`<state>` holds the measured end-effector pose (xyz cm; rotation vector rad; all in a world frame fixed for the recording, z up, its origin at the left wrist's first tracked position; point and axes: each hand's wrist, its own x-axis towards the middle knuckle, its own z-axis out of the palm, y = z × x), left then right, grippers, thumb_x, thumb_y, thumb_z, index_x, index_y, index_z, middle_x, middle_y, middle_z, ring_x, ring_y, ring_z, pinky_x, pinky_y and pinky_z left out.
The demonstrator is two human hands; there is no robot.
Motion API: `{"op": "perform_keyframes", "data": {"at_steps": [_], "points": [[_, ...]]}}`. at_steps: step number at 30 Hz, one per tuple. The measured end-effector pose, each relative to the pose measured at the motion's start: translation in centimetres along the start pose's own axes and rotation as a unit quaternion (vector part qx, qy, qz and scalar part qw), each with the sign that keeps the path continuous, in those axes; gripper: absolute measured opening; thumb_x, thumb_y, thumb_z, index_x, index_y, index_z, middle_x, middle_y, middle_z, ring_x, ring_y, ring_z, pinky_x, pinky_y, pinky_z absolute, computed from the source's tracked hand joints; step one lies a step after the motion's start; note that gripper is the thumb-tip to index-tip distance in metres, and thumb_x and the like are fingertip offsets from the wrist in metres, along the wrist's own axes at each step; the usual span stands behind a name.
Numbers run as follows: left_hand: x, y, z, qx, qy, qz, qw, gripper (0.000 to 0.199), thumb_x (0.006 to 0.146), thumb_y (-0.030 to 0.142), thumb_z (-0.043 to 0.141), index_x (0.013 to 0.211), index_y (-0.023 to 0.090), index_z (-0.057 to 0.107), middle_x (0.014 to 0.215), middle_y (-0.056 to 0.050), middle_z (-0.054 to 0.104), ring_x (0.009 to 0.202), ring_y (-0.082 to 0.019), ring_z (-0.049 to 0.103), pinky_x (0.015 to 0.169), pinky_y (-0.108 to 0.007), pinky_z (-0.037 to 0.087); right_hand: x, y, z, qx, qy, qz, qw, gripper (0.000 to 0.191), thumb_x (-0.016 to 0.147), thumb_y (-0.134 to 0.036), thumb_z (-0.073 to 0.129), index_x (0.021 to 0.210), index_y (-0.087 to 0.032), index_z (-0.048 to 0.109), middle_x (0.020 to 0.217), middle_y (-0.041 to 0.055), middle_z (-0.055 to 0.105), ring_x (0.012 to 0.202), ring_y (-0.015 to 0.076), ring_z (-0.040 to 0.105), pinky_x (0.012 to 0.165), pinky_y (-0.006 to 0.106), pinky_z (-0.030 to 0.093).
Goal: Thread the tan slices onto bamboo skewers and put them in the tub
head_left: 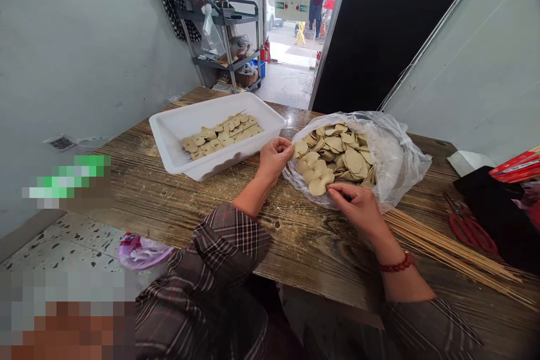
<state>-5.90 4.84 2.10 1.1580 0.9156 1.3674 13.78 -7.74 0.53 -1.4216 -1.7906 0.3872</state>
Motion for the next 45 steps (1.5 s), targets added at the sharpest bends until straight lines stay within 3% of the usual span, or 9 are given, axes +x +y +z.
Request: {"op": "perform_keyframes", "data": {"at_steps": [5,9,15,19,22,29,36,41,45], "points": [[-0.2,0.0,0.2,0.009,-0.019,-0.003,1.0,0.012,0.062,0.014,0.072,0.069,0.014,0.061,0.059,0.002,0.057,0.054,-0.006,0.046,0.054,-0.019,0.034,0.0,-0.2,0.1,0.009,0.004,0.005,1.0,0.025,0.087,-0.033,0.056,0.089,-0.019,0.077,0.087,0.0061,0.077,0.078,0.023,0.071,0.07,0.033,0.055],[-0.3,-0.3,0.3,0.013,-0.058,-0.016,0.998,0.014,0.061,0.014,0.073,0.069,0.013,0.062,0.06,0.002,0.057,0.054,-0.006,0.045,0.052,-0.018,0.033,0.1,-0.2,0.2,0.038,-0.001,0.038,0.999,0.027,0.086,-0.036,0.057,0.088,-0.018,0.077,0.072,0.0041,0.074,0.062,0.0183,0.066,0.058,0.028,0.05],[-0.5,0.0,0.2,-0.077,-0.077,-0.084,0.99,0.027,0.063,0.029,0.078,0.079,0.014,0.062,0.068,0.002,0.061,0.059,-0.008,0.052,0.055,-0.019,0.041,0.2,-0.4,0.2,0.12,0.009,0.097,0.988,0.033,0.084,-0.042,0.06,0.09,-0.014,0.076,0.049,-0.0019,0.057,0.045,0.0119,0.049,0.046,0.024,0.039],[-0.7,0.2,0.2,-0.128,-0.113,-0.141,0.975,0.036,0.06,0.036,0.082,0.08,0.014,0.062,0.079,-0.001,0.065,0.069,-0.01,0.06,0.064,-0.023,0.049,0.3,-0.6,0.0,0.148,0.024,0.112,0.982,0.034,0.081,-0.044,0.062,0.088,-0.014,0.077,0.048,-0.0024,0.055,0.045,0.0112,0.048,0.045,0.023,0.038],[-0.7,0.0,0.2,-0.155,-0.137,-0.149,0.967,0.039,0.055,0.032,0.086,0.079,0.012,0.062,0.078,-0.001,0.065,0.069,-0.009,0.061,0.066,-0.022,0.05,0.3,-0.6,0.0,0.151,0.024,0.114,0.982,0.033,0.08,-0.043,0.063,0.088,-0.014,0.077,0.048,-0.0023,0.055,0.045,0.011,0.047,0.045,0.023,0.038],[-0.6,-0.2,0.1,-0.177,-0.124,-0.156,0.964,0.042,0.052,0.024,0.088,0.079,0.013,0.058,0.073,0.0,0.066,0.06,-0.008,0.061,0.059,-0.021,0.051,0.2,-0.4,0.0,0.164,0.014,0.125,0.978,0.033,0.08,-0.043,0.063,0.089,-0.015,0.077,0.048,-0.0022,0.056,0.045,0.0111,0.047,0.046,0.024,0.038],[-0.7,0.1,-0.1,-0.187,-0.147,-0.184,0.954,0.037,0.063,0.029,0.084,0.09,0.015,0.063,0.078,-0.002,0.07,0.063,-0.012,0.065,0.06,-0.026,0.054,0.2,-0.6,0.0,0.173,0.022,0.127,0.976,0.032,0.08,-0.043,0.064,0.089,-0.015,0.077,0.048,-0.0024,0.057,0.045,0.0112,0.048,0.046,0.024,0.039],[-0.7,-0.3,0.2,-0.252,-0.16,-0.197,0.934,0.038,0.08,0.045,0.068,0.101,0.013,0.066,0.092,-0.01,0.074,0.08,-0.019,0.07,0.073,-0.03,0.057,0.2,-1.0,0.2,0.183,0.017,0.101,0.978,0.031,0.082,-0.042,0.062,0.09,-0.015,0.076,0.049,-0.0024,0.057,0.044,0.0108,0.048,0.046,0.024,0.039],[-1.4,0.3,0.7,-0.291,-0.21,-0.203,0.911,0.041,0.088,0.044,0.058,0.11,0.01,0.065,0.097,-0.013,0.074,0.095,-0.023,0.07,0.086,-0.033,0.056,0.1,-1.2,0.7,0.144,0.016,0.075,0.987,0.028,0.084,-0.039,0.061,0.089,-0.016,0.076,0.05,-0.0018,0.057,0.048,0.0121,0.051,0.05,0.025,0.041]]}}
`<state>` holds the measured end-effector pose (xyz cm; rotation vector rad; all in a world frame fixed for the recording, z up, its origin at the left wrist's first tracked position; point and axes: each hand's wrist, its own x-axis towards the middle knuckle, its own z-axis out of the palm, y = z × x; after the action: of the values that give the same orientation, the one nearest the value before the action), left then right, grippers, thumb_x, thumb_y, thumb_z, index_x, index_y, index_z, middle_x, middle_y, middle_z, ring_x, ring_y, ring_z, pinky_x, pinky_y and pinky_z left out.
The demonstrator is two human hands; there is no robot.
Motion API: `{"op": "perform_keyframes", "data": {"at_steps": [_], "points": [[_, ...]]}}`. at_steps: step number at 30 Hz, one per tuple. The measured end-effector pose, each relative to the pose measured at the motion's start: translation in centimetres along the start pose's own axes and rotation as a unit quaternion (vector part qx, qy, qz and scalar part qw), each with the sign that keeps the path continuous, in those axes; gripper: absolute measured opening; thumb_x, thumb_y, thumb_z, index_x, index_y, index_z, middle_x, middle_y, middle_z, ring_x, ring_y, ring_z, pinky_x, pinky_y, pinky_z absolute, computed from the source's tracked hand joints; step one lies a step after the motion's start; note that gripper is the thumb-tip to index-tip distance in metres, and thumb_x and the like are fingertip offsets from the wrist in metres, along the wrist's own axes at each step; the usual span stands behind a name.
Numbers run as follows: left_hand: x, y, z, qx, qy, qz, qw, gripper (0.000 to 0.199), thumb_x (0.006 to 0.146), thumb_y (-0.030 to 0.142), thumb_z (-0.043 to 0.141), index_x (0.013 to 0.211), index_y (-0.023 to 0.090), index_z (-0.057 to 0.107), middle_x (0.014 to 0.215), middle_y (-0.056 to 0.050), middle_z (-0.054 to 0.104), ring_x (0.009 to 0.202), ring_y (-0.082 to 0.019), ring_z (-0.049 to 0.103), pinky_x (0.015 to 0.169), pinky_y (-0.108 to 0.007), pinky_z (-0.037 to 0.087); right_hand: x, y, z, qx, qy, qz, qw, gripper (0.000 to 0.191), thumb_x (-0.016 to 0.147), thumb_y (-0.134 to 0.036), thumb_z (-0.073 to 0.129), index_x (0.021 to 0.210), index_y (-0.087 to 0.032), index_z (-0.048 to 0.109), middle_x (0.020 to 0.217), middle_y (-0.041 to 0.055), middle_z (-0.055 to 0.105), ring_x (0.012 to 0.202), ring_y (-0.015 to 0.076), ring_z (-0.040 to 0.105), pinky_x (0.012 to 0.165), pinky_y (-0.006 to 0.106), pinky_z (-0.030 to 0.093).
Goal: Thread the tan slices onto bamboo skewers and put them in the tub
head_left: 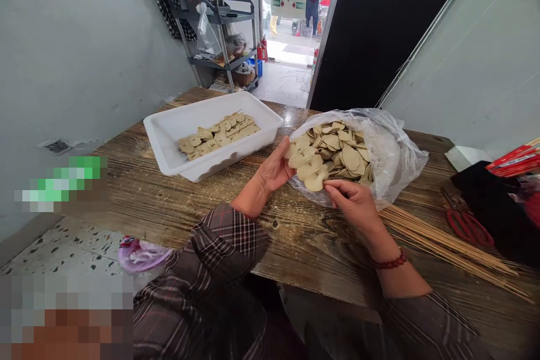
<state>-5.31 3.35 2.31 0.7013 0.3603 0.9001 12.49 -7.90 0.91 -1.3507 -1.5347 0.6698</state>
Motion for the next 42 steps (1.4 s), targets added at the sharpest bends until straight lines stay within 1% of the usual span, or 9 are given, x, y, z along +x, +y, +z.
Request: {"op": "perform_keyframes", "data": {"at_steps": [3,7,11,17,23,27,32,39,42], "points": [[-0.3,0.0,0.7,0.009,-0.012,0.013,1.0,0.033,0.086,0.028,0.062,0.113,0.008,0.063,0.095,-0.013,0.074,0.097,-0.023,0.07,0.091,-0.035,0.054,0.0,0.1,0.2,-0.037,-0.001,-0.007,0.999,0.026,0.085,-0.037,0.06,0.088,-0.017,0.076,0.056,0.0005,0.062,0.052,0.0134,0.053,0.052,0.026,0.042],[0.0,0.2,0.7,0.02,0.033,0.044,0.998,0.03,0.082,0.016,0.065,0.111,0.007,0.063,0.093,-0.012,0.075,0.094,-0.021,0.071,0.092,-0.034,0.055,0.1,0.2,0.1,-0.044,-0.022,-0.003,0.999,0.026,0.086,-0.038,0.059,0.089,-0.017,0.076,0.068,0.0031,0.068,0.057,0.0143,0.056,0.053,0.026,0.043],[0.2,0.4,0.4,0.022,0.05,0.056,0.997,0.026,0.083,0.017,0.064,0.107,0.007,0.065,0.091,-0.012,0.075,0.095,-0.021,0.071,0.09,-0.032,0.056,0.2,0.5,-0.1,-0.064,-0.021,-0.013,0.998,0.027,0.087,-0.037,0.058,0.09,-0.018,0.076,0.062,0.0018,0.066,0.055,0.0154,0.058,0.054,0.026,0.045],[0.1,0.4,0.4,0.032,0.036,0.053,0.997,0.032,0.082,0.019,0.066,0.112,0.01,0.064,0.095,-0.011,0.075,0.101,-0.022,0.069,0.091,-0.033,0.056,0.2,1.5,0.2,-0.105,-0.004,-0.036,0.994,0.028,0.088,-0.035,0.055,0.096,-0.018,0.076,0.082,0.0064,0.075,0.071,0.0203,0.067,0.065,0.031,0.051],[0.0,-0.3,0.4,0.015,0.047,0.017,0.999,0.033,0.082,0.024,0.067,0.113,0.012,0.063,0.105,-0.011,0.074,0.099,-0.022,0.07,0.092,-0.036,0.056,0.2,1.0,0.2,-0.109,0.03,-0.051,0.992,0.026,0.089,-0.032,0.053,0.092,-0.018,0.075,0.084,0.0065,0.076,0.077,0.0216,0.069,0.072,0.034,0.053],[-0.2,-1.5,0.9,0.032,0.031,-0.017,0.999,0.039,0.074,0.02,0.076,0.11,0.011,0.065,0.102,-0.011,0.074,0.091,-0.021,0.072,0.09,-0.037,0.056,0.3,0.8,0.2,-0.113,0.071,-0.037,0.99,0.025,0.088,-0.031,0.055,0.093,-0.017,0.075,0.081,0.0063,0.075,0.077,0.0218,0.07,0.073,0.034,0.053],[-0.3,-2.5,1.7,0.051,0.024,0.011,0.998,0.049,0.06,0.01,0.083,0.107,0.011,0.068,0.101,-0.009,0.075,0.095,-0.02,0.071,0.091,-0.03,0.054,0.3,0.7,0.4,-0.104,0.087,-0.031,0.99,0.025,0.088,-0.031,0.055,0.094,-0.017,0.075,0.083,0.0072,0.075,0.078,0.0217,0.07,0.072,0.033,0.053],[-0.2,-3.2,1.8,0.094,0.053,0.073,0.991,0.056,0.05,0.016,0.088,0.103,0.014,0.069,0.097,-0.007,0.076,0.096,-0.021,0.07,0.087,-0.03,0.053,0.2,0.7,0.9,-0.093,0.081,-0.034,0.992,0.025,0.088,-0.032,0.054,0.092,-0.018,0.074,0.085,0.0064,0.076,0.075,0.0204,0.069,0.071,0.033,0.054],[-0.2,-3.2,1.9,0.098,0.052,0.069,0.991,0.057,0.049,0.019,0.088,0.102,0.014,0.069,0.098,-0.008,0.075,0.097,-0.022,0.069,0.089,-0.031,0.052,0.2,1.0,1.0,-0.093,0.083,-0.032,0.992,0.026,0.088,-0.033,0.054,0.093,-0.018,0.074,0.082,0.0065,0.076,0.075,0.0209,0.069,0.072,0.034,0.054]]}}
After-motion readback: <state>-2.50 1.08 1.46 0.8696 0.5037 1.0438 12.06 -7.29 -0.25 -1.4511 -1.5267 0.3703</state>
